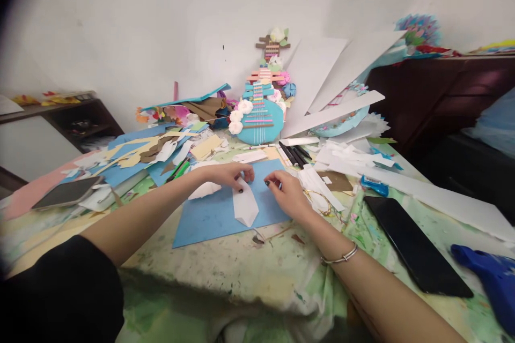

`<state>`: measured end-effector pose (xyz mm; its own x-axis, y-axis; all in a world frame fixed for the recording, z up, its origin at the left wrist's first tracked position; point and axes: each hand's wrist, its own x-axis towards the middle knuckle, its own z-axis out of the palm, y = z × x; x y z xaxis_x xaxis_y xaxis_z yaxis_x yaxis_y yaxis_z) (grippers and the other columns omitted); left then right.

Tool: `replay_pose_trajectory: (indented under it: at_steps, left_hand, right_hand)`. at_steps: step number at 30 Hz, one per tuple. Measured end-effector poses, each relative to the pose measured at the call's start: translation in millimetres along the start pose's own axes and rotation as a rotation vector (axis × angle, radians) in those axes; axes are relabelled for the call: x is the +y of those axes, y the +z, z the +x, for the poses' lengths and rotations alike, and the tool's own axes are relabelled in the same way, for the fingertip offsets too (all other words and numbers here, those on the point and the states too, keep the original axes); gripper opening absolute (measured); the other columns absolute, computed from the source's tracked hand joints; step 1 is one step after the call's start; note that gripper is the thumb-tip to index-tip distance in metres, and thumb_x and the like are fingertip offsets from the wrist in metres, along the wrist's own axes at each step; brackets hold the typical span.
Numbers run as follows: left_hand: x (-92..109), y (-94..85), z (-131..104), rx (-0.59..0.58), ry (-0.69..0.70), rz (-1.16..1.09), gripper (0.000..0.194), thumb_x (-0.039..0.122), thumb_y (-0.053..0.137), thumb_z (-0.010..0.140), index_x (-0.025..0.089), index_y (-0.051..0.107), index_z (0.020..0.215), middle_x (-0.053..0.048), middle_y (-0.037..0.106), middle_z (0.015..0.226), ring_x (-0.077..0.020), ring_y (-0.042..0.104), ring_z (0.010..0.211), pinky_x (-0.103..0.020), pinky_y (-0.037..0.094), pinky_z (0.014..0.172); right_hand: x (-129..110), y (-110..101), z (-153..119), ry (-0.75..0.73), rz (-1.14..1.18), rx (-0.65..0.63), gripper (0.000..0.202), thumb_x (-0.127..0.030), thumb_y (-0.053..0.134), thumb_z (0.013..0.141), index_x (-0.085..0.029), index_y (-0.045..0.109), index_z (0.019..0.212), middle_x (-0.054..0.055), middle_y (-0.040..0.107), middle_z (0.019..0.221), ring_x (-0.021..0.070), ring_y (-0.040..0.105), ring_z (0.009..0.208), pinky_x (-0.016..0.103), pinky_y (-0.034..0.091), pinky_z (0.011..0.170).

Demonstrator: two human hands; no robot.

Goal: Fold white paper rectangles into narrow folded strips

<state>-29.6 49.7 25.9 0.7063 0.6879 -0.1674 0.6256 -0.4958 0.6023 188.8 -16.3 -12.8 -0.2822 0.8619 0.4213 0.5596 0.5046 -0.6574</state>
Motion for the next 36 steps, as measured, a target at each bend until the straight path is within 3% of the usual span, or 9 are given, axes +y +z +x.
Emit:
replay_pose_trajectory:
  at_steps: [3, 7, 11, 14, 17, 21, 24, 31, 36]
  left_hand:
    - [2.4, 3.8, -4.8, 0.128, -0.039, -0.127, 0.033, 0.011, 0.067, 0.054, 0.018, 0.066, 0.087, 0.001, 0.057, 0.079, -0.0133, 0.052, 0.070, -0.022, 0.038, 0.060]
    - [4.0, 16.6, -8.4, 0.443, -0.118, -0.341, 0.032, 0.010, 0.061, 0.059, 0.016, 0.064, 0.091, 0.000, 0.054, 0.078, -0.0104, 0.050, 0.063, -0.021, 0.038, 0.056]
    - [13.0, 38.7, -14.1, 0.677, -0.171, -0.603, 0.024, 0.013, 0.057, 0.065, 0.013, 0.062, 0.089, -0.002, 0.055, 0.081, -0.0070, 0.050, 0.056, -0.021, 0.042, 0.052]
    - [24.9, 57.6, -21.8, 0.765, -0.175, -0.775, 0.016, 0.013, 0.058, 0.064, 0.013, 0.063, 0.080, -0.004, 0.059, 0.086, -0.0104, 0.058, 0.068, -0.023, 0.049, 0.063]
    - [35.3, 73.1, -32.1, 0.789, -0.183, -0.897, 0.013, 0.013, 0.062, 0.062, 0.012, 0.064, 0.075, -0.005, 0.064, 0.081, -0.0134, 0.062, 0.071, -0.027, 0.051, 0.071]
    - [42.3, 84.3, -47.8, 0.824, -0.213, -1.000, 0.018, 0.017, 0.068, 0.060, 0.012, 0.066, 0.077, -0.006, 0.068, 0.075, -0.0179, 0.066, 0.073, -0.032, 0.051, 0.078]
    - [44.5, 90.1, -57.8, 0.860, -0.223, -1.052, 0.020, 0.023, 0.070, 0.062, 0.013, 0.066, 0.078, -0.007, 0.070, 0.082, -0.0214, 0.067, 0.083, -0.035, 0.050, 0.083]
    - [41.5, 104.6, -72.5, 0.801, -0.221, -1.042, 0.028, 0.016, 0.074, 0.057, 0.014, 0.066, 0.084, -0.008, 0.068, 0.091, -0.0214, 0.064, 0.092, -0.035, 0.048, 0.088]
    - [33.1, 97.4, -77.1, 0.732, -0.073, -0.608, 0.034, 0.004, 0.065, 0.057, 0.018, 0.070, 0.088, -0.006, 0.059, 0.097, -0.0176, 0.060, 0.084, -0.030, 0.051, 0.073]
  right_hand:
    - [-2.4, -1.4, -0.9, -0.093, -0.072, 0.058, 0.013, -0.015, 0.051, 0.082, -0.018, 0.062, 0.086, 0.003, 0.061, 0.080, 0.0165, 0.055, 0.075, 0.029, 0.041, 0.066]
    - [-10.5, -2.2, -4.9, -0.280, -0.213, 0.157, 0.013, -0.025, 0.057, 0.082, -0.017, 0.061, 0.092, 0.007, 0.060, 0.088, 0.0217, 0.053, 0.088, 0.037, 0.039, 0.080]
    - [-21.6, 3.9, -10.9, -0.433, -0.332, 0.068, 0.034, -0.039, 0.067, 0.075, -0.018, 0.058, 0.101, 0.009, 0.058, 0.100, 0.0255, 0.050, 0.094, 0.041, 0.037, 0.082]
    - [-24.8, 10.5, -12.3, -0.466, -0.380, 0.064, 0.031, -0.032, 0.066, 0.077, -0.016, 0.057, 0.102, 0.010, 0.058, 0.102, 0.0262, 0.050, 0.093, 0.040, 0.038, 0.078]
    - [-22.0, 12.6, -11.5, -0.493, -0.341, 0.099, 0.009, -0.018, 0.054, 0.085, -0.017, 0.059, 0.092, 0.008, 0.061, 0.091, 0.0225, 0.051, 0.086, 0.037, 0.040, 0.075]
    - [-19.4, 9.9, -12.4, -0.504, -0.181, 0.056, 0.006, -0.022, 0.056, 0.085, -0.018, 0.059, 0.088, 0.008, 0.059, 0.087, 0.0199, 0.053, 0.084, 0.034, 0.045, 0.075]
    - [-20.9, 11.4, -14.5, -0.481, -0.135, -0.043, 0.035, -0.032, 0.068, 0.075, -0.018, 0.056, 0.105, 0.011, 0.056, 0.103, 0.0226, 0.054, 0.094, 0.035, 0.047, 0.079]
    - [-13.5, 19.9, -13.5, -0.458, -0.057, 0.009, 0.017, -0.009, 0.053, 0.081, -0.020, 0.065, 0.083, 0.005, 0.062, 0.088, 0.0135, 0.058, 0.072, 0.025, 0.047, 0.063]
    - [-10.6, 13.5, -11.0, -0.441, 0.025, -0.133, 0.016, -0.008, 0.056, 0.079, -0.019, 0.068, 0.079, 0.004, 0.068, 0.081, 0.0143, 0.063, 0.073, 0.025, 0.049, 0.068]
